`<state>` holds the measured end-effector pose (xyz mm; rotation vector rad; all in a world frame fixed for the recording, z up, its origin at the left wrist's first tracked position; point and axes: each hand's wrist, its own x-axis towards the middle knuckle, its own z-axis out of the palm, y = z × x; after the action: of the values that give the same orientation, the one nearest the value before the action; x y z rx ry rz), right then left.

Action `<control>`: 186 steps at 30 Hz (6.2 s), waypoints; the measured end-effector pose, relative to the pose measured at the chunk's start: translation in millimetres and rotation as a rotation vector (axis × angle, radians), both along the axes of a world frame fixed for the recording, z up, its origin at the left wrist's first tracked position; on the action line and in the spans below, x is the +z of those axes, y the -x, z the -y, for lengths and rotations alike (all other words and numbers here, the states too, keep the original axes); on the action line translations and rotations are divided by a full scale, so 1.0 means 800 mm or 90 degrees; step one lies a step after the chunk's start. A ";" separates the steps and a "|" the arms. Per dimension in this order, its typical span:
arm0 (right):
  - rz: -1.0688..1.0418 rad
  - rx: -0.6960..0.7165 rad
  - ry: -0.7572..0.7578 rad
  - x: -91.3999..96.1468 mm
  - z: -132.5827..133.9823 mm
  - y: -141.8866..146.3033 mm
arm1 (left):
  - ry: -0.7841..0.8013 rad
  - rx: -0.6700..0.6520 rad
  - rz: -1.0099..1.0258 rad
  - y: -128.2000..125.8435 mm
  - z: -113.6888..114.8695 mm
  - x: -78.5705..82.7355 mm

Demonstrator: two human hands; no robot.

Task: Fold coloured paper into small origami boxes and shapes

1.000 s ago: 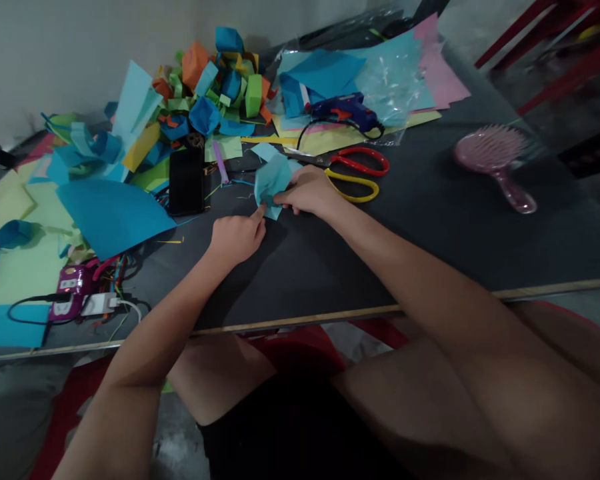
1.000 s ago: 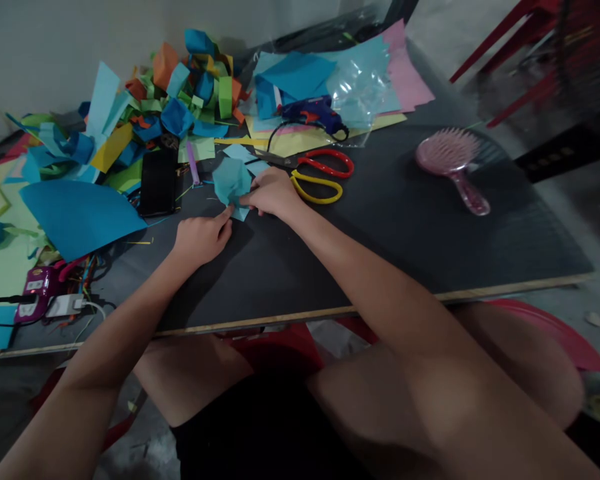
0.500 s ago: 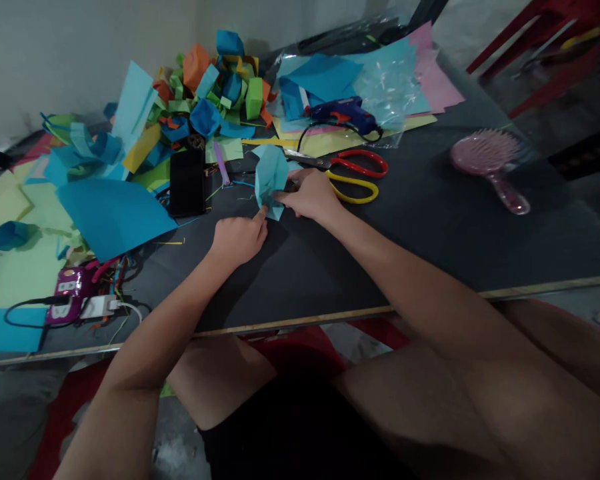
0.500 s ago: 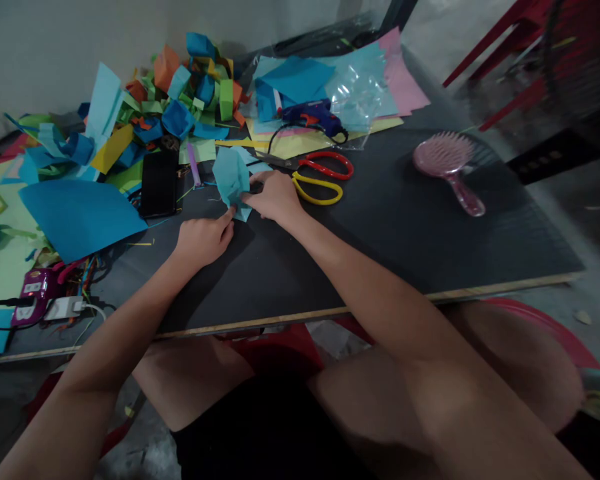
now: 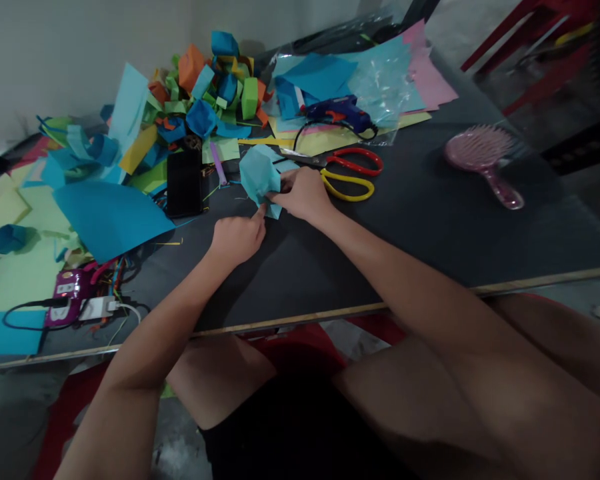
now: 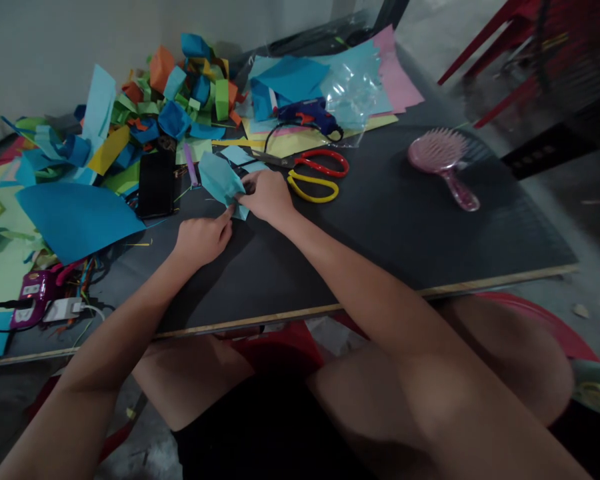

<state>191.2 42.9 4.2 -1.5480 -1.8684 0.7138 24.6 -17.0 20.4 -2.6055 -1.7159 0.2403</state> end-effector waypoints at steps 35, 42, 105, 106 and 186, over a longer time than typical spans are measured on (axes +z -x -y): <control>-0.051 0.023 0.101 0.005 -0.001 -0.014 | 0.004 0.002 0.018 0.001 0.003 0.002; -0.032 0.019 0.103 0.013 -0.001 -0.012 | -0.006 0.009 0.002 0.001 0.004 0.003; 0.007 0.072 0.044 -0.006 -0.014 -0.021 | -0.025 -0.038 -0.006 -0.013 -0.007 0.001; -0.024 0.101 0.072 -0.008 -0.016 -0.026 | -0.030 -0.032 -0.003 -0.012 -0.007 0.000; -0.102 0.263 -0.111 0.003 0.012 -0.026 | -0.163 -0.208 0.411 0.057 -0.052 -0.024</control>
<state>212.3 33.6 6.4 -0.9746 -2.0865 0.8017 -20.9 24.6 1.6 -2.8661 -1.2580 -0.8470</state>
